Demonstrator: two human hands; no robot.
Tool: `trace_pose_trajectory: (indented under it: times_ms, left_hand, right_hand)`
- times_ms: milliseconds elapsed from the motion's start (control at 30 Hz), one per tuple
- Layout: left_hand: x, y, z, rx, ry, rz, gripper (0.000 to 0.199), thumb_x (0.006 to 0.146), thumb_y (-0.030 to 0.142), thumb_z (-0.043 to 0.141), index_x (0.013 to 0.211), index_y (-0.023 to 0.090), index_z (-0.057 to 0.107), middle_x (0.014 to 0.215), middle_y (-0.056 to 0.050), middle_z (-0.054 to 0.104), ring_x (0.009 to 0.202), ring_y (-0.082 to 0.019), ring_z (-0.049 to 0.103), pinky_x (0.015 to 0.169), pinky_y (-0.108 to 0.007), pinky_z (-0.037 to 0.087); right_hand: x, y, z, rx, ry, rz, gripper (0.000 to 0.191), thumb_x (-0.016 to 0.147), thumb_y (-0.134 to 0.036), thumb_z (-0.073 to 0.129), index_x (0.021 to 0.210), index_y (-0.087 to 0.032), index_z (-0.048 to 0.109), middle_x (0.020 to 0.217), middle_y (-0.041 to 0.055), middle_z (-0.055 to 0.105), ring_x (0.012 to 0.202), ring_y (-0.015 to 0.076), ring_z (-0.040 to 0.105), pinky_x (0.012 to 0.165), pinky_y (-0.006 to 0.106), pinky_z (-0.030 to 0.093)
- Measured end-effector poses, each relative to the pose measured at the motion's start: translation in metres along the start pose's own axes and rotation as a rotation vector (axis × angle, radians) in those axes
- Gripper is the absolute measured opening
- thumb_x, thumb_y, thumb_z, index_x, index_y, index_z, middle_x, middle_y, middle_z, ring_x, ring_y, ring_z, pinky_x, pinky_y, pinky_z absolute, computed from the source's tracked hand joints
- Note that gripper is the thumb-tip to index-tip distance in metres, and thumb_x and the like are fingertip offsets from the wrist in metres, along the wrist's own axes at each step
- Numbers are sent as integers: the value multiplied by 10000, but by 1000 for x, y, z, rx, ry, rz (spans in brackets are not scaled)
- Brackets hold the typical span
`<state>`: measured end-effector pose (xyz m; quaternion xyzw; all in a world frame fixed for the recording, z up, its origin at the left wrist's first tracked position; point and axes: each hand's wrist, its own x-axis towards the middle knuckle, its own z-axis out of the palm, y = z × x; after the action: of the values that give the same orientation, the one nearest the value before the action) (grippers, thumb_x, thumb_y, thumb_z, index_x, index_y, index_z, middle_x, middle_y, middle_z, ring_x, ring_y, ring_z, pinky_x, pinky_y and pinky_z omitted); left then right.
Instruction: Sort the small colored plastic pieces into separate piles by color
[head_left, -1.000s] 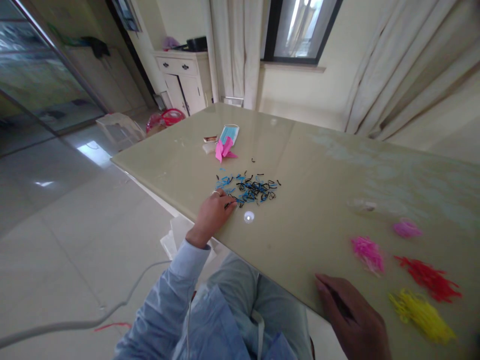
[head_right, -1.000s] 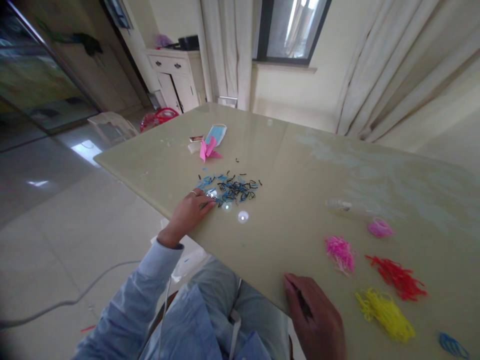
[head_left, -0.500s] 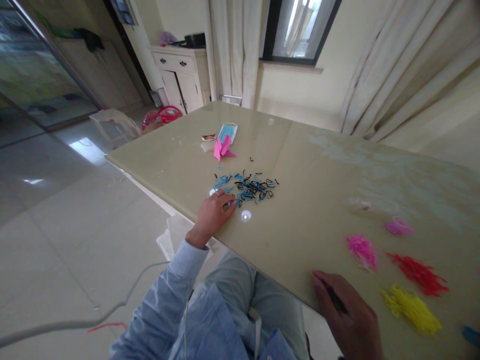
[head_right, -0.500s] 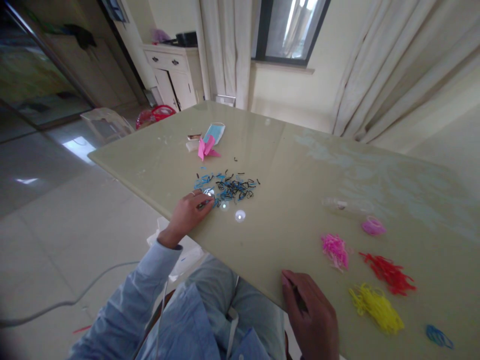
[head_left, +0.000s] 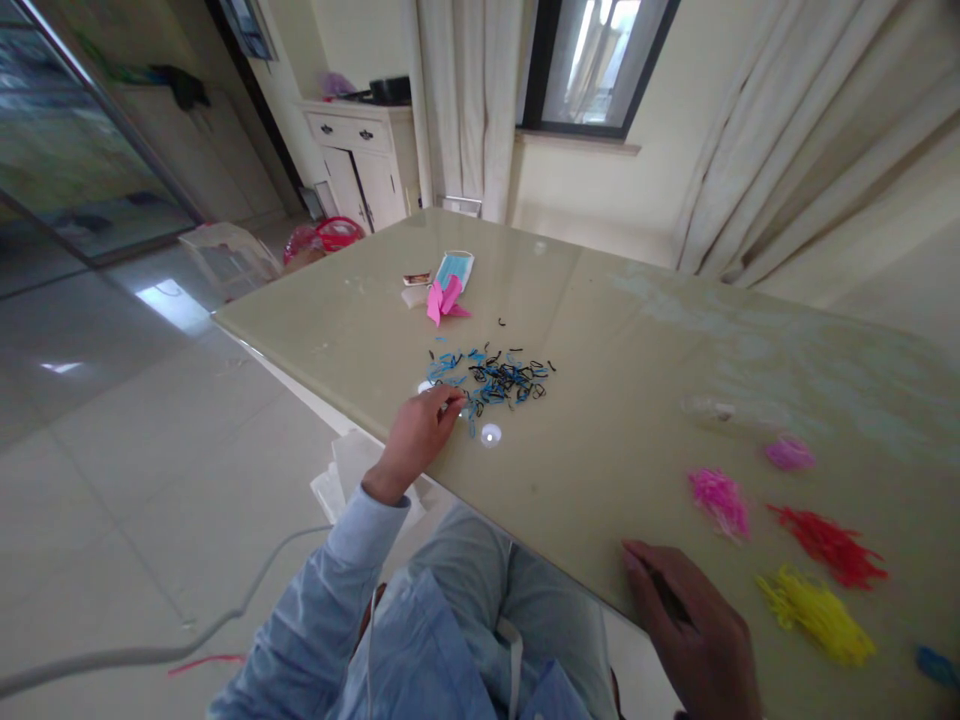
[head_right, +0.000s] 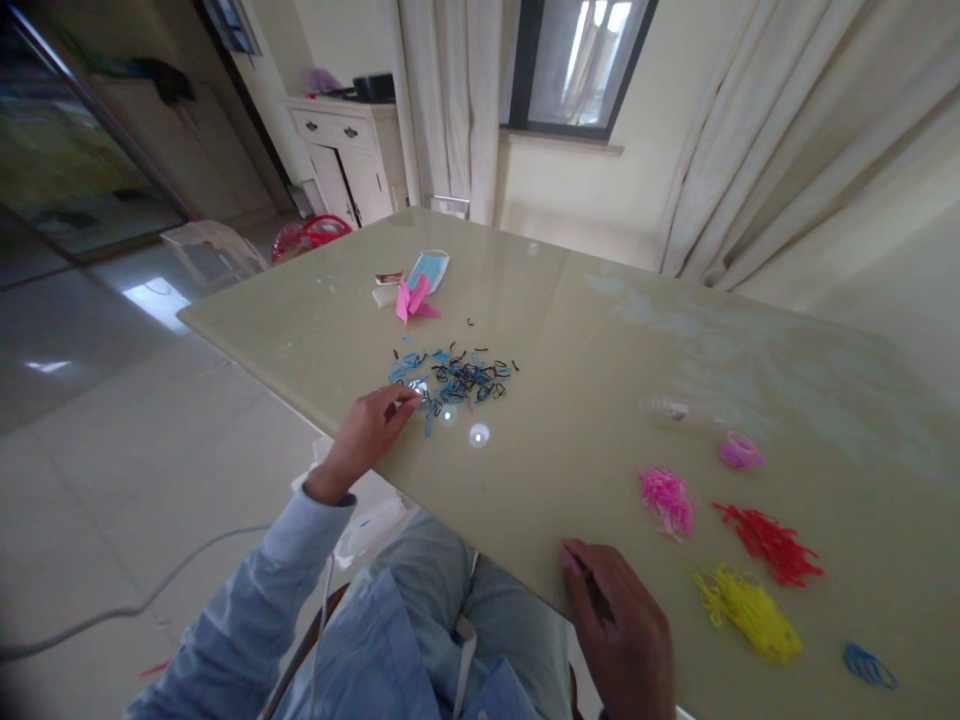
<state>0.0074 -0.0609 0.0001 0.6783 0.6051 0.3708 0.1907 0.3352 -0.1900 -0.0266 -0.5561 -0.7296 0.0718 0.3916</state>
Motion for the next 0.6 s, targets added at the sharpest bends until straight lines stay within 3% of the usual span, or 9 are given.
trace_pose_trajectory:
  times_ms: [133, 233, 367, 467, 600]
  left_hand:
    - [-8, 17, 1, -455, 4, -192, 218, 824, 363, 691, 892, 157, 706, 718, -14, 678, 514, -97, 512, 484, -222, 408]
    - [-19, 40, -1, -897, -41, -367, 274, 736, 358, 794, 880, 151, 689, 700, 5, 652, 456, -46, 431, 435, -189, 342]
    - [-34, 77, -2, -1508, -268, -592, 208, 797, 322, 765, 860, 165, 645, 776, 30, 632, 416, 15, 252, 429, -156, 293]
    - [-42, 102, 6, -1717, -409, -714, 154, 826, 262, 750, 905, 168, 656, 809, 37, 638, 412, 23, 237, 432, -141, 304]
    - [-47, 126, 18, -1793, -507, -747, 120, 857, 252, 726, 890, 163, 653, 823, 41, 645, 403, 27, 243, 426, -138, 312]
  right_hand:
    - [0, -1, 0, -1, -4, 4, 174, 936, -358, 588, 949, -247, 722, 854, 40, 757, 717, 189, 727, 652, 274, 594]
    - [1, -4, 0, 1, -1, 7, 177, 944, -357, 581, 939, -244, 716, 839, 37, 751, 711, 180, 720, 652, 262, 587]
    - [2, -6, 0, -11, -7, 21, 182, 953, -343, 571, 928, -233, 712, 817, 40, 741, 693, 171, 704, 650, 259, 576]
    - [2, -8, 1, -6, -8, 30, 160, 953, -312, 574, 927, -228, 708, 808, 37, 733, 699, 163, 694, 656, 254, 566]
    - [0, -10, 2, 13, -11, 44, 143, 954, -264, 571, 928, -214, 702, 818, 42, 728, 735, 163, 689, 686, 256, 550]
